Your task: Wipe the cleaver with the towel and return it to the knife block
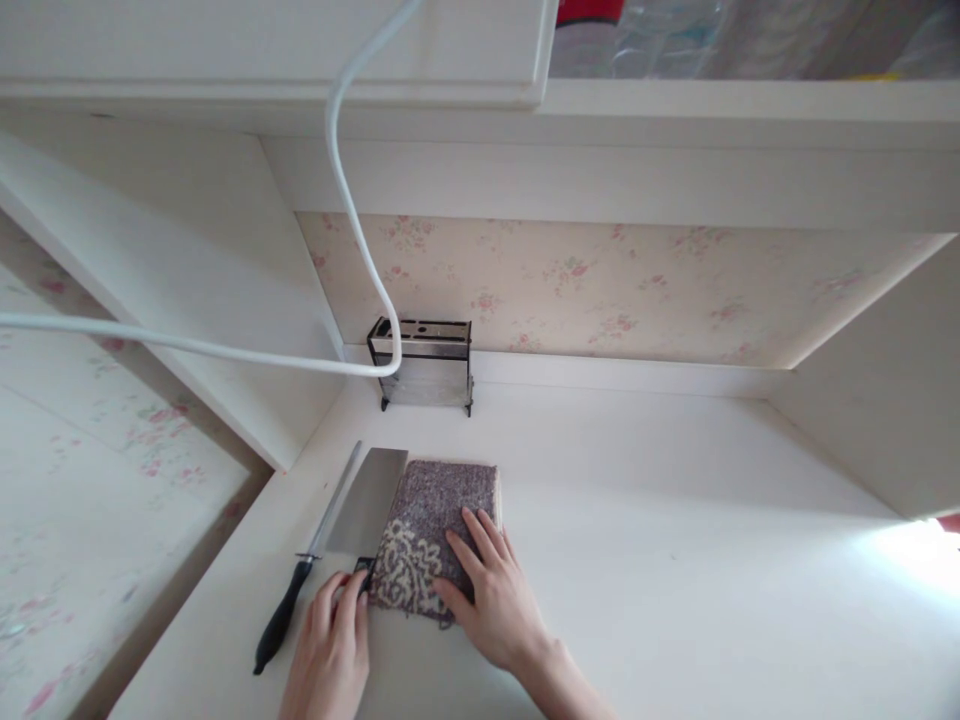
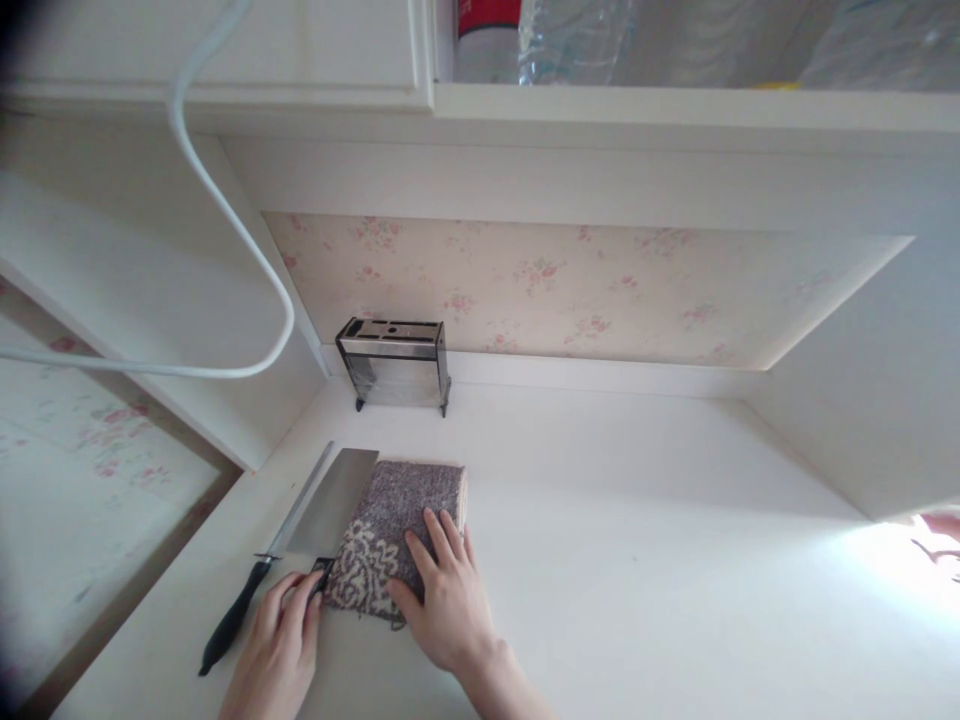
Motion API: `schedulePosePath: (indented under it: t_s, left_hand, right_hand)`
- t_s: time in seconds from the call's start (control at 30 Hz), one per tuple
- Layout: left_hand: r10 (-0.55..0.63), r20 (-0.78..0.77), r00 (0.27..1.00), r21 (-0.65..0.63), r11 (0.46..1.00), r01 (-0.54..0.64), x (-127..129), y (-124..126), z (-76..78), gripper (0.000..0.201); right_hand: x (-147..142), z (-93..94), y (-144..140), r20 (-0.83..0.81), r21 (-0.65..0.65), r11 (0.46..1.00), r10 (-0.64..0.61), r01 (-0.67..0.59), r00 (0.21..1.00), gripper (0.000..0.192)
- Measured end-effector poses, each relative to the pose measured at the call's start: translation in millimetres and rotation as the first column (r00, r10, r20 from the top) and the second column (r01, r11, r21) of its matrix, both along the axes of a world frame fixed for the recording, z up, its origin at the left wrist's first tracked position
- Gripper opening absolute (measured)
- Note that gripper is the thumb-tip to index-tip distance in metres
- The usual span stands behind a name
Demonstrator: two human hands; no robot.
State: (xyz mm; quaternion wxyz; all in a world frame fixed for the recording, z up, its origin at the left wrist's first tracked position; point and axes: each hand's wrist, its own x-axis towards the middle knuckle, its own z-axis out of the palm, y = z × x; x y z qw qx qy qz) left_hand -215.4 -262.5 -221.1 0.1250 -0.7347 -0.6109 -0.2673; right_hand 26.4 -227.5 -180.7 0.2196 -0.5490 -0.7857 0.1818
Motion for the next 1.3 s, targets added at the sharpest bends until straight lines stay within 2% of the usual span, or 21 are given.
schedulePosePath:
  t_s: [0.07, 0.17, 0.23, 0.27, 0.33, 0.4, 0.5, 0.57, 0.67, 0.77, 0.97, 1.3]
  left_hand:
    - [0.013, -0.012, 1.0, 0.021, 1.0, -0.012, 1, -1, 6.0, 0.028]
    - [0.024, 0.019, 1.0, 0.07, 0.997, -0.026, 11, -3, 18.3, 0.024]
    - [-0.05, 0.162, 0.985, 0.05, 0.998, 0.043, 26, -3, 27.4, 0.021]
    - [-0.091, 0.278, 0.956, 0.0, 0.996, 0.094, 38, -3, 32.0, 0.02]
    - [-0.107, 0.539, 0.836, -0.157, 0.962, 0.225, 66, -2, 41.1, 0.016]
    - [-0.059, 0.731, 0.68, -0.289, 0.875, 0.387, 98, 3, 49.3, 0.026]
    - [-0.05, 0.851, 0.522, -0.366, 0.658, 0.659, 141, 17, 56.9, 0.04]
    - [-0.037, 0.887, 0.46, -0.369, 0.544, 0.754, 163, 29, 57.4, 0.044]
    - [-0.002, 0.906, 0.423, -0.371, 0.477, 0.797, 182, 42, 53.1, 0.045]
    - [-0.001, 0.904, 0.427, -0.378, 0.463, 0.802, 187, 46, 47.8, 0.045]
    - [0.038, 0.922, 0.386, -0.355, 0.486, 0.799, 179, 43, 42.8, 0.047]
    - [0.055, 0.922, 0.384, -0.36, 0.487, 0.796, 180, 44, 39.2, 0.045]
  right_hand:
    - [11, 4.4, -1, -0.06, 0.031, 0.998, -0.046, 0.048, 0.997, 0.051]
    - [31, 12.2, -5, -0.245, 0.048, 0.987, -0.137, 0.153, 0.96, 0.036]
    - [44, 15.1, -6, -0.377, -0.018, 0.979, -0.196, 0.205, 0.905, 0.03]
    - [48, 15.2, -6, -0.425, -0.062, 0.971, -0.235, 0.231, 0.874, 0.03]
    - [54, 12.0, -5, -0.476, -0.129, 0.95, -0.311, 0.285, 0.822, 0.031]
    - [55, 4.8, -2, -0.509, -0.165, 0.932, -0.36, 0.322, 0.782, 0.033]
    - [51, -9.8, -1, -0.557, -0.226, 0.927, -0.375, 0.3, 0.741, 0.042]
    - [50, -18.6, -1, -0.572, -0.259, 0.923, -0.383, 0.284, 0.725, 0.045]
    - [53, -26.5, -3, -0.585, -0.295, 0.905, -0.426, 0.308, 0.69, 0.044]
    - [57, -29.1, -2, -0.597, -0.308, 0.896, -0.443, 0.319, 0.669, 0.044]
    - [55, -30.8, 0, -0.574, -0.283, 0.923, -0.38, 0.26, 0.725, 0.041]
    - [55, -29.7, 1, -0.567, -0.263, 0.931, -0.363, 0.254, 0.74, 0.04]
